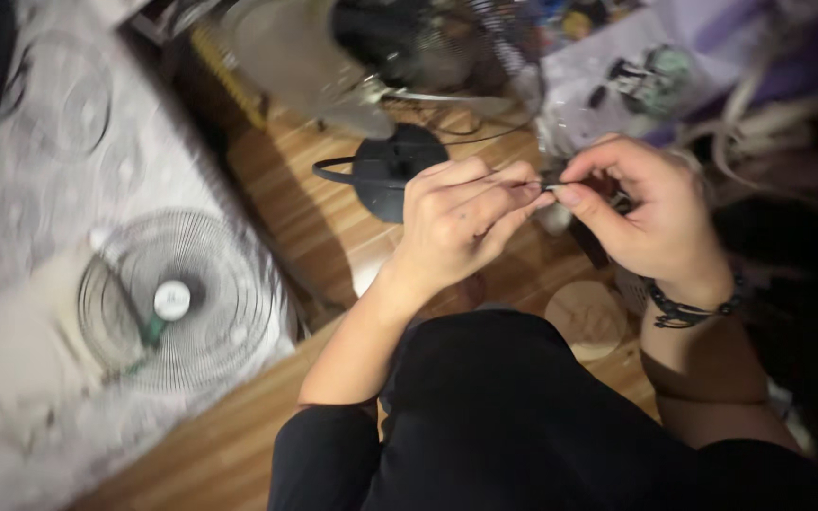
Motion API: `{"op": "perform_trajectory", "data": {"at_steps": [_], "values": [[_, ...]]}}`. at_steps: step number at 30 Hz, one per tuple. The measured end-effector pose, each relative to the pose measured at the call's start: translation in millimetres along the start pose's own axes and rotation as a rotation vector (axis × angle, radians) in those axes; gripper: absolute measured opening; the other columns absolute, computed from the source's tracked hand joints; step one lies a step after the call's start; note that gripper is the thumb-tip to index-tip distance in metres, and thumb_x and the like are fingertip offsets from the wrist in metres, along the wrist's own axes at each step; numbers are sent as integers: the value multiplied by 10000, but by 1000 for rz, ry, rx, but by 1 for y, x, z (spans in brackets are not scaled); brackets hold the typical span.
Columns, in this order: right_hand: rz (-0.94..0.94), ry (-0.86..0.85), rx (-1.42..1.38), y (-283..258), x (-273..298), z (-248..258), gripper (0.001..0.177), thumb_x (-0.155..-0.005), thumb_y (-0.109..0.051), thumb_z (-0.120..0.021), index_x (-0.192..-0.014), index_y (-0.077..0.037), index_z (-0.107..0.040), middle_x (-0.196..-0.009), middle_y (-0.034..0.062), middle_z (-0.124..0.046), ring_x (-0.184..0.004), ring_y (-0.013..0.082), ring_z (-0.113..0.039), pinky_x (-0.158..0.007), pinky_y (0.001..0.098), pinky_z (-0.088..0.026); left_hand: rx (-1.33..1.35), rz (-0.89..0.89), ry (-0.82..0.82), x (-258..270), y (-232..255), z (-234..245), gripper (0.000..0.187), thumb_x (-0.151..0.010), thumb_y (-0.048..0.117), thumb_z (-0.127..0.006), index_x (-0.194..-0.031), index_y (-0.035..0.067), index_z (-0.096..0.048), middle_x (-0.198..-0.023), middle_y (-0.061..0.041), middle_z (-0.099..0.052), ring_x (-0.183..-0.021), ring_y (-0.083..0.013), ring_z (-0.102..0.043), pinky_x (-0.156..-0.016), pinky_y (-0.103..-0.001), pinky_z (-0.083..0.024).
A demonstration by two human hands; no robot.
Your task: The person assembles a standing fan by attaching the front grill to the fan head. They secure the grill using a black zip tie, wrapping it around the grill and tightening it by hand. The person then adjusts the fan's position and checks the assembly.
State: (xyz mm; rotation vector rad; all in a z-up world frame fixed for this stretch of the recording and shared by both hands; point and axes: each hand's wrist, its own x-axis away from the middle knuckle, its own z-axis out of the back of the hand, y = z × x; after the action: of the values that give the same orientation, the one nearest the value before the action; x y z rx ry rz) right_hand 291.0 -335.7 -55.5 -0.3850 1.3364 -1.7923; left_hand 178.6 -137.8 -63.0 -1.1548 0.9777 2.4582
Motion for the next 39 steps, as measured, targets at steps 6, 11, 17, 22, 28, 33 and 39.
{"op": "perform_trajectory", "data": {"at_steps": [6,11,17,22,28,33,39], "values": [[195,-251,-27,3,-41,-8,167,-1011,-11,-693,-1167,39,-659,-1030,73,-670,-895,100,-610,-836,217,-494,-158,88,103,16,13,23,187,-847,106,-876,-944,48,-726,-1001,-43,-755,-736,-185,-628,-644,-334,-495],[233,-393,-5,1,-72,-41,99,-1036,-8,-654,-1112,38,-697,-1031,87,-706,-763,108,-603,-661,221,-450,-339,163,228,37,22,54,202,-848,100,-896,-933,43,-722,-994,-51,-753,-697,-175,-600,-611,-328,-485],[382,-585,-68,-19,-103,-104,60,-1034,-8,-662,-1082,28,-657,-957,82,-689,-847,132,-647,-763,232,-507,-490,280,344,73,36,97,216,-841,100,-897,-937,37,-714,-990,-42,-757,-687,-169,-603,-599,-316,-482],[454,-717,-62,-39,-118,-168,87,-1005,-13,-695,-1076,19,-657,-1015,82,-693,-877,139,-646,-791,255,-512,-586,359,449,109,44,135,226,-849,87,-895,-951,43,-699,-988,-34,-745,-702,-177,-619,-626,-310,-502],[550,-810,-89,-65,-126,-250,109,-997,-42,-711,-1084,6,-666,-1040,84,-705,-859,139,-661,-769,259,-523,-694,430,512,153,52,189,226,-831,66,-897,-946,40,-704,-981,-58,-750,-666,-182,-597,-602,-318,-476],[628,-885,-110,-90,-131,-310,118,-995,-50,-704,-1094,1,-668,-1032,83,-714,-880,153,-689,-783,272,-540,-751,504,557,188,54,231,213,-823,46,-905,-938,39,-726,-915,-49,-747,-642,-186,-570,-593,-322,-458],[650,-915,-99,-115,-135,-363,113,-966,-25,-711,-1074,-6,-686,-1041,90,-731,-881,180,-691,-768,282,-543,-742,498,593,213,48,274,212,-829,29,-892,-957,25,-722,-967,-78,-758,-686,-170,-618,-628,-302,-507]]}}
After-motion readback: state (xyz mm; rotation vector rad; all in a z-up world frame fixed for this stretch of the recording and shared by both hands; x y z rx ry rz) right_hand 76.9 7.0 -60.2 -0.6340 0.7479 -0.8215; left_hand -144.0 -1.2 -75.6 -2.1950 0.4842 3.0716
